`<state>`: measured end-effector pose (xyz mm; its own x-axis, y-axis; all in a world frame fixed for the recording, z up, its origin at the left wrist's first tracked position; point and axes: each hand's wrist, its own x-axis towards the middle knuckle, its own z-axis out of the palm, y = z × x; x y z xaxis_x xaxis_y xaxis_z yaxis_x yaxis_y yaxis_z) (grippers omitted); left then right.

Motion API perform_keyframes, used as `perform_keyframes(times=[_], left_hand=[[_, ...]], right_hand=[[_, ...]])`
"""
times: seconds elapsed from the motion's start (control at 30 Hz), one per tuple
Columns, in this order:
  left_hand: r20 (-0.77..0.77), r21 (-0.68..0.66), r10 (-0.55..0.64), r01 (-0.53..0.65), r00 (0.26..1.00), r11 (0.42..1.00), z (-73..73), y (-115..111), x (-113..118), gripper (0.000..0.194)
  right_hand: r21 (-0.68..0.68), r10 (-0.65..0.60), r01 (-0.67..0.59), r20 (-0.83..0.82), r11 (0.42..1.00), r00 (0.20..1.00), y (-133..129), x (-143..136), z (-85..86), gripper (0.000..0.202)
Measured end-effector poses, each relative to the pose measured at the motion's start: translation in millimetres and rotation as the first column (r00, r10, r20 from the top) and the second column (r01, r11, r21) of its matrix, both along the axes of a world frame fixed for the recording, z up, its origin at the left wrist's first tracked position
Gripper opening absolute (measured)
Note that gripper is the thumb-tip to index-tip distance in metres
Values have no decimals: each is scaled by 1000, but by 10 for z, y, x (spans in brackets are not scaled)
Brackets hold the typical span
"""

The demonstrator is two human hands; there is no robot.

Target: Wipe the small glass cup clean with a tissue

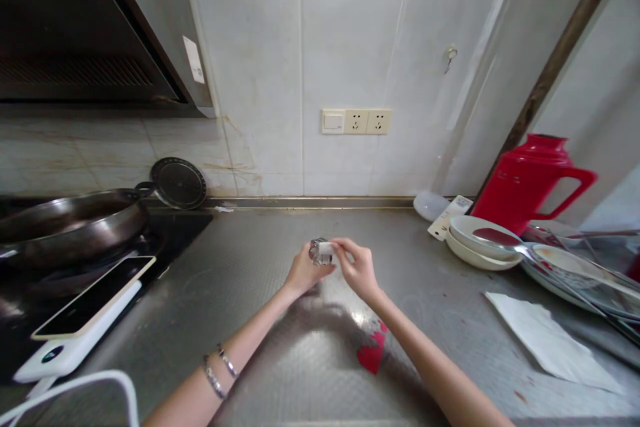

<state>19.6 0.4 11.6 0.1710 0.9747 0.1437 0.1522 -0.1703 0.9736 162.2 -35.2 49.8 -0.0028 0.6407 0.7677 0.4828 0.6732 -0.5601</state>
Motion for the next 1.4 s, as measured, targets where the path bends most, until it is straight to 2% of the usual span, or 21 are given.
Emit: perform_keyframes(times=[0.1,0.2,0.3,0.37,0.47,0.53,0.57,0.63,0.73,0.87,0.97,1.03,1.13,1.2,1.23,1.33,1.4], left_hand=[[-9,-6,-21,21,1000,1000,30,-26,22,57],[39,-54,-122,124,992,991,94,-73,37,50],[107,-126,-181,194,978,973,174,-100,29,44],[130,-187,-182,204,975,961,221,-98,9,43],[138,-253,-169,200,976,946,270,-78,-33,47],[136,-280,-165,198,977,939,286,-66,-64,49],[134,-293,-170,203,976,934,289,-63,-76,50],[139,-309,-195,229,971,923,290,-66,-90,51],[164,-317,-225,268,960,910,284,-80,-89,52],[148,-324,-277,311,950,893,292,-69,-125,56],[49,-335,-403,395,914,855,314,-5,-223,63],[-15,-296,-450,426,893,855,317,48,-286,69],[-37,-91,-352,347,935,933,277,95,-310,98],[-33,26,-321,322,947,946,223,94,-274,115],[-36,67,-330,331,943,941,193,86,-247,117],[-38,162,-351,352,936,922,114,55,-169,101],[-45,210,-310,312,950,926,89,37,-140,84]], right_hand=[[-64,-193,184,-194,981,962,100,108,-12,26],[-105,-172,154,-193,982,966,202,171,-89,29],[-192,-38,1,-189,981,981,256,151,-177,30],[-250,94,-158,-252,955,963,265,122,-211,30],[-313,327,-439,-351,842,877,257,104,-228,26],[-320,453,-559,-349,765,820,248,104,-245,38],[-321,494,-583,-319,747,809,244,101,-262,49],[-326,519,-568,-232,756,823,238,82,-311,67],[-343,453,-466,-124,815,883,236,29,-399,81],[-317,382,-405,-136,857,914,246,-16,-454,81],[-327,371,-428,-222,842,902,251,-16,-426,78],[-346,373,-475,-323,809,870,249,-16,-389,76],[-374,336,-519,-455,768,825,238,-32,-332,70],[-400,308,-518,-481,756,821,227,-49,-304,66],[-411,298,-511,-479,754,826,222,-56,-294,65],[-424,276,-476,-450,771,849,211,-67,-284,64],[-407,278,-461,-434,788,857,211,-63,-287,67]])
